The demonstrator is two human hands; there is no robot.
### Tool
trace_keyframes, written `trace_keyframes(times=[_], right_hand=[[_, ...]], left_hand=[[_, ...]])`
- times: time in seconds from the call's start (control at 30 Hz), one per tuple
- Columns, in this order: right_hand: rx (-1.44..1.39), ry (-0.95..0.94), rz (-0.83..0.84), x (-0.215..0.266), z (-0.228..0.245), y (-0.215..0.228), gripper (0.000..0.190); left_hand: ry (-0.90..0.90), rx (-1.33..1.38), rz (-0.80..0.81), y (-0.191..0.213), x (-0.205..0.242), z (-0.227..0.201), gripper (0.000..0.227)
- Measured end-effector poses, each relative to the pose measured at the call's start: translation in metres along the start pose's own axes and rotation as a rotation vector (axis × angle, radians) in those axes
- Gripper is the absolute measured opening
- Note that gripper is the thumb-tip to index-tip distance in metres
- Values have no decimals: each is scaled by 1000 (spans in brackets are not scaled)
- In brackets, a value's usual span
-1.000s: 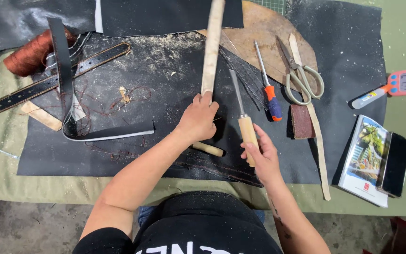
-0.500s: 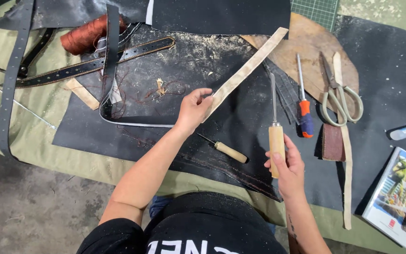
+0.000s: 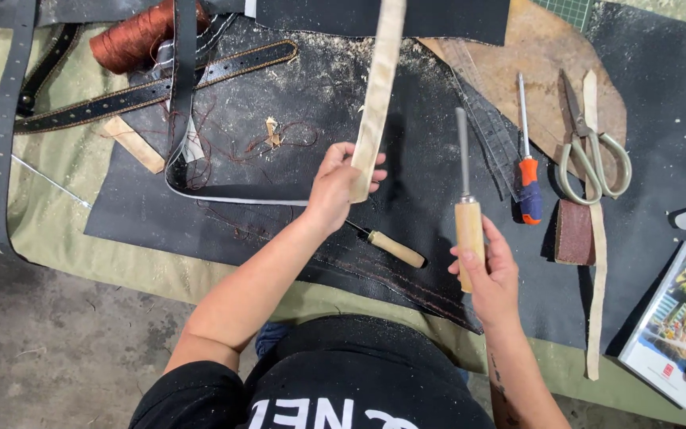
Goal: Shaving and tapering the edges of a thin wooden strip using a hand chisel on a workshop table.
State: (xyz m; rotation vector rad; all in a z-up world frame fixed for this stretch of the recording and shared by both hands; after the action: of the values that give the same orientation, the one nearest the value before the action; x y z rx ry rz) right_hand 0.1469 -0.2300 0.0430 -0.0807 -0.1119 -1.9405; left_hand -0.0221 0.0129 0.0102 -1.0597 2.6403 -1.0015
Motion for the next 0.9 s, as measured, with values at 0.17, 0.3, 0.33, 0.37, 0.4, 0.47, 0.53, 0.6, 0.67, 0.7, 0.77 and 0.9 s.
trace_keyframes(times=[0.17, 0.3, 0.33, 0.37, 0.4, 0.47, 0.53, 0.6, 0.67, 0.7, 0.77, 0.9], right_hand=[[139, -30, 62, 5, 12, -14, 65], [370, -43, 93, 10, 7, -11, 64], [369, -47, 92, 8, 16, -14, 64], [439, -51, 105, 7, 26, -17, 63], [509, -55, 118, 5, 36, -20, 61], [571, -39, 162, 8, 42, -27, 58], [632, -20, 205, 10, 41, -30, 56], [788, -62, 206, 12, 30, -28, 53], [791, -63, 194, 5, 37, -34, 52], [792, -63, 181, 3, 40, -38, 52], [804, -66, 175, -6, 43, -43, 52], [804, -87, 182, -8, 54, -47, 53]], left_hand=[[109, 216, -28, -1, -27, 9, 49], [215, 86, -45, 3, -34, 17, 53], [218, 87, -46, 2, -31, 14, 53], [233, 55, -44, 0, -28, 12, 54], [248, 23, -41, -1, -25, 9, 55], [234, -19, -36, 6, -28, 21, 65], [216, -63, -30, 7, -28, 24, 76], [173, -59, -36, 0, -25, 21, 78], [169, -61, -44, -2, -26, 16, 78], [166, -66, -51, -3, -25, 15, 77], [177, -84, -69, 0, -27, 18, 76], [180, -100, -143, 3, -30, 25, 71]])
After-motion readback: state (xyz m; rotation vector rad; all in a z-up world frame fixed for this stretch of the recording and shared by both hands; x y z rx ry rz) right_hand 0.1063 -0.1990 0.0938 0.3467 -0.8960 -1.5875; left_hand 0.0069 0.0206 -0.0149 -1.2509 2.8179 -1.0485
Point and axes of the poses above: each hand's wrist, its own x-axis away from the middle knuckle, its own y-axis out of the back of the hand, z = x × y, the point moved 2 cm from there along -x, towards the middle knuckle, and after that the axes turned 15 degrees about z, right-handed, at the moved point
